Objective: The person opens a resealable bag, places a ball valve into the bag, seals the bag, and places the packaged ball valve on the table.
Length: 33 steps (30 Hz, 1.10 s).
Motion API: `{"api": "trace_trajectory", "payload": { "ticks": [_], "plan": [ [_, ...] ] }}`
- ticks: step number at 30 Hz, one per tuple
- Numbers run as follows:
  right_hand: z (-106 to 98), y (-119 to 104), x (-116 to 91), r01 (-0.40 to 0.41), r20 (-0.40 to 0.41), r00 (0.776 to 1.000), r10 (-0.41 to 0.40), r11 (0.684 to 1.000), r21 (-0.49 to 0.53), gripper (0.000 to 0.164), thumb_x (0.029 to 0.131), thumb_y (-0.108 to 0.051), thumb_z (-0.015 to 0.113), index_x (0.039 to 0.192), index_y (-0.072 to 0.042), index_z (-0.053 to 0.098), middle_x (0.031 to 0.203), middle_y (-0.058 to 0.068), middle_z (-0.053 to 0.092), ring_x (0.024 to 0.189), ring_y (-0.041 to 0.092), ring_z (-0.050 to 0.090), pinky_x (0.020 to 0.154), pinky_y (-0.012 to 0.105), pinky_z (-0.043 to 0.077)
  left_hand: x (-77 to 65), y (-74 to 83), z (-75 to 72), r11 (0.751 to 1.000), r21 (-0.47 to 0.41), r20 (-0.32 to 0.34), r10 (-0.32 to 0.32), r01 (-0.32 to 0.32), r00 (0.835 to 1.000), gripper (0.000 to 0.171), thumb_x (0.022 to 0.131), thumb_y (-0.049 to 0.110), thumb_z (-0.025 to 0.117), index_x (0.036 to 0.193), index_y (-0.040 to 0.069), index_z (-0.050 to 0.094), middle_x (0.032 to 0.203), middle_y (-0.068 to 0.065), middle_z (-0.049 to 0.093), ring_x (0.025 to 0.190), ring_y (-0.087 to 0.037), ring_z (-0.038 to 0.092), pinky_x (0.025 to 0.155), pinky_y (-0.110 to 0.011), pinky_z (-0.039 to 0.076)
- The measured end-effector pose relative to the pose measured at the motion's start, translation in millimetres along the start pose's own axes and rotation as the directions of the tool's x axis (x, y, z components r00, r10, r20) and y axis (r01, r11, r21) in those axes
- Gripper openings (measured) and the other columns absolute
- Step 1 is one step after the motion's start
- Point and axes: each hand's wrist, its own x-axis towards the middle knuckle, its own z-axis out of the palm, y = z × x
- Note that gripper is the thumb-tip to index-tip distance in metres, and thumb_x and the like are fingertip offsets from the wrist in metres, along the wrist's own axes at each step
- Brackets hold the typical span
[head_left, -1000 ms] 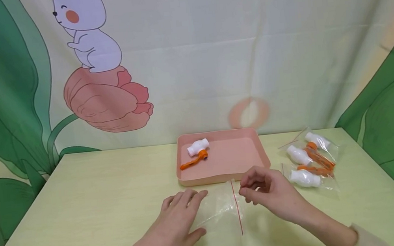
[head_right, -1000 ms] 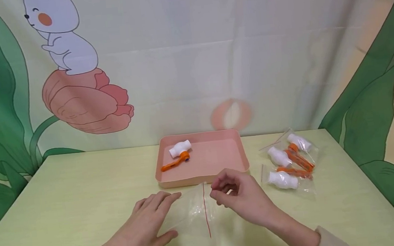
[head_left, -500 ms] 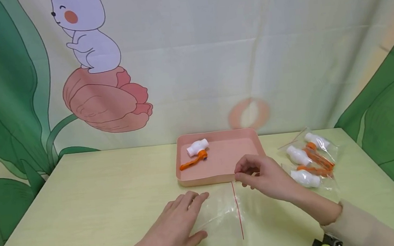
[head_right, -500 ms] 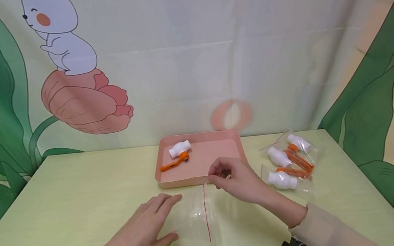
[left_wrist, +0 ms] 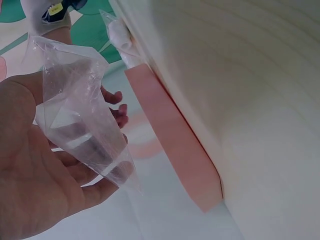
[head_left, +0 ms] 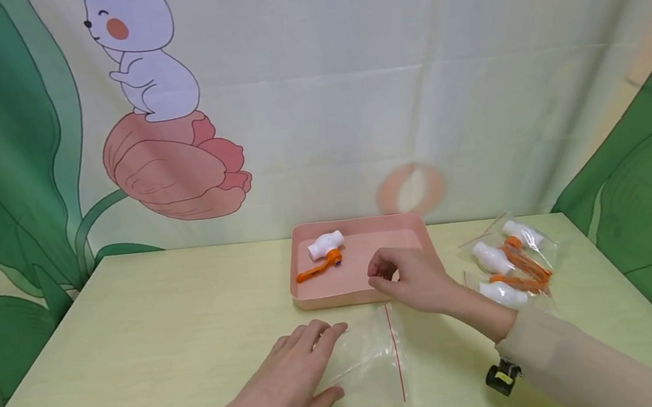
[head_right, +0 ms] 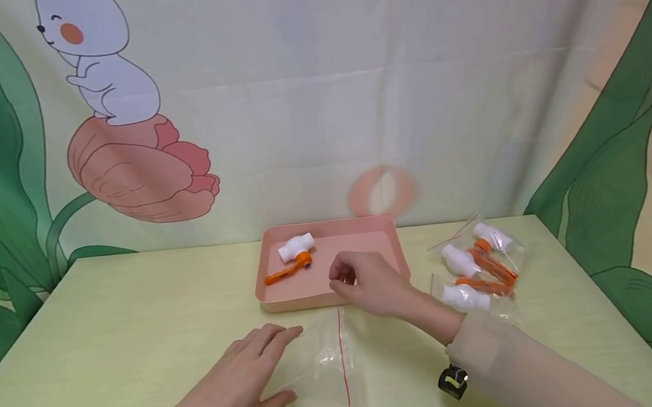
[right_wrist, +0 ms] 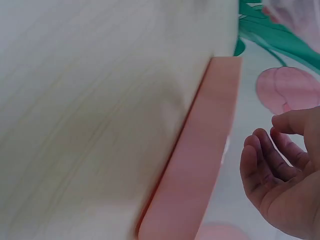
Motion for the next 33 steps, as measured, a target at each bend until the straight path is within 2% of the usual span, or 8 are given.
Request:
{"api": "trace_trajectory", "payload": {
  "ticks": [7, 10, 16, 19, 25, 29, 31, 33],
  "plan": [
    [3.6, 11.3, 17.1, 0.009, 0.033, 0.999, -0.004, 0.988, -0.151, 0.006, 0.092, -0.005, 0.071, 0.092, -0.008, 0.066, 0.082, -0.006, 0.063, 0.075, 0.012, 0.059, 0.07, 0.029, 0.053, -2.5, 0.4, 1.6, 1.0, 0.02, -0.016, 0.017, -0.017, 1.0, 0.072, 0.088, 0.027, 0.083, 0.147, 0.006, 0.048, 0.132, -0.004, 0.053, 0.12, -0.021, 0.052, 0.099, -0.046, 0.047],
    [1.5, 12.8, 25.0, 0.015, 0.058, 0.998, -0.003, 0.976, -0.219, 0.005, 0.093, -0.006, 0.069, 0.096, -0.005, 0.066, 0.086, -0.003, 0.064, 0.08, 0.019, 0.062, 0.074, 0.031, 0.053, -3.8, -0.1, 2.5, 0.999, 0.029, -0.018, 0.022, -0.021, 1.0, 0.071, 0.088, 0.028, 0.083, 0.146, 0.006, 0.049, 0.131, -0.004, 0.053, 0.12, -0.021, 0.052, 0.099, -0.045, 0.047],
    [-1.9, 7.8, 39.0, 0.018, 0.119, 0.993, 0.023, 0.944, -0.331, 0.014, 0.095, -0.009, 0.069, 0.107, -0.002, 0.067, 0.098, 0.003, 0.067, 0.095, 0.026, 0.064, 0.084, 0.038, 0.053, -5.2, -0.6, 2.2, 0.999, 0.032, 0.001, 0.021, -0.021, 1.0, 0.072, 0.087, 0.029, 0.084, 0.147, 0.006, 0.049, 0.13, -0.004, 0.053, 0.119, -0.021, 0.052, 0.098, -0.046, 0.047],
    [-1.3, 3.7, 45.8, -0.001, 0.165, 0.984, 0.068, 0.926, -0.377, 0.022, 0.097, -0.012, 0.069, 0.116, -0.002, 0.067, 0.109, 0.007, 0.069, 0.103, 0.026, 0.064, 0.091, 0.04, 0.053, -5.4, -0.6, 2.0, 0.999, 0.034, 0.009, 0.022, -0.022, 1.0, 0.073, 0.087, 0.03, 0.084, 0.147, 0.006, 0.049, 0.129, -0.004, 0.053, 0.119, -0.021, 0.052, 0.098, -0.047, 0.047],
    [2.3, 1.1, 61.0, -0.061, 0.258, 0.946, 0.196, 0.889, -0.455, 0.041, 0.099, -0.014, 0.065, 0.137, 0.001, 0.058, 0.136, 0.015, 0.062, 0.122, 0.029, 0.06, 0.103, 0.044, 0.049, -4.4, 0.5, 1.5, 0.999, 0.046, 0.015, 0.028, -0.029, 0.999, 0.073, 0.087, 0.03, 0.084, 0.146, 0.005, 0.049, 0.129, -0.003, 0.053, 0.117, -0.021, 0.052, 0.097, -0.046, 0.047],
    [6.5, 10.2, 69.8, -0.028, 0.276, 0.941, 0.194, 0.86, -0.51, 0.049, 0.099, -0.011, 0.064, 0.145, -0.001, 0.05, 0.131, 0.014, 0.063, 0.098, 0.025, 0.066, 0.089, 0.038, 0.054, -3.8, 1.2, 1.2, 0.998, 0.048, 0.029, 0.027, -0.029, 0.999, 0.074, 0.087, 0.031, 0.084, 0.147, 0.006, 0.049, 0.129, -0.003, 0.054, 0.117, -0.021, 0.053, 0.097, -0.045, 0.047],
    [8.9, 15.4, 74.0, -0.021, 0.275, 0.943, 0.188, 0.856, -0.516, 0.053, 0.1, -0.012, 0.064, 0.149, -0.003, 0.046, 0.129, 0.013, 0.063, 0.085, 0.02, 0.062, 0.083, 0.034, 0.054, -3.9, 1.6, 1.6, 0.998, 0.047, 0.036, 0.027, -0.029, 0.999, 0.074, 0.087, 0.031, 0.084, 0.147, 0.006, 0.049, 0.129, -0.004, 0.054, 0.117, -0.021, 0.053, 0.097, -0.045, 0.047],
    [10.8, 20.2, 77.6, -0.009, 0.286, 0.941, 0.18, 0.86, -0.51, 0.049, 0.101, -0.013, 0.063, 0.147, -0.004, 0.046, 0.118, 0.012, 0.064, 0.077, 0.02, 0.059, 0.077, 0.032, 0.053, -3.9, 2.0, 2.2, 0.998, 0.049, 0.04, 0.03, -0.032, 0.999, 0.074, 0.088, 0.032, 0.084, 0.147, 0.006, 0.049, 0.128, -0.004, 0.054, 0.117, -0.022, 0.053, 0.098, -0.045, 0.047]
  ]
}}
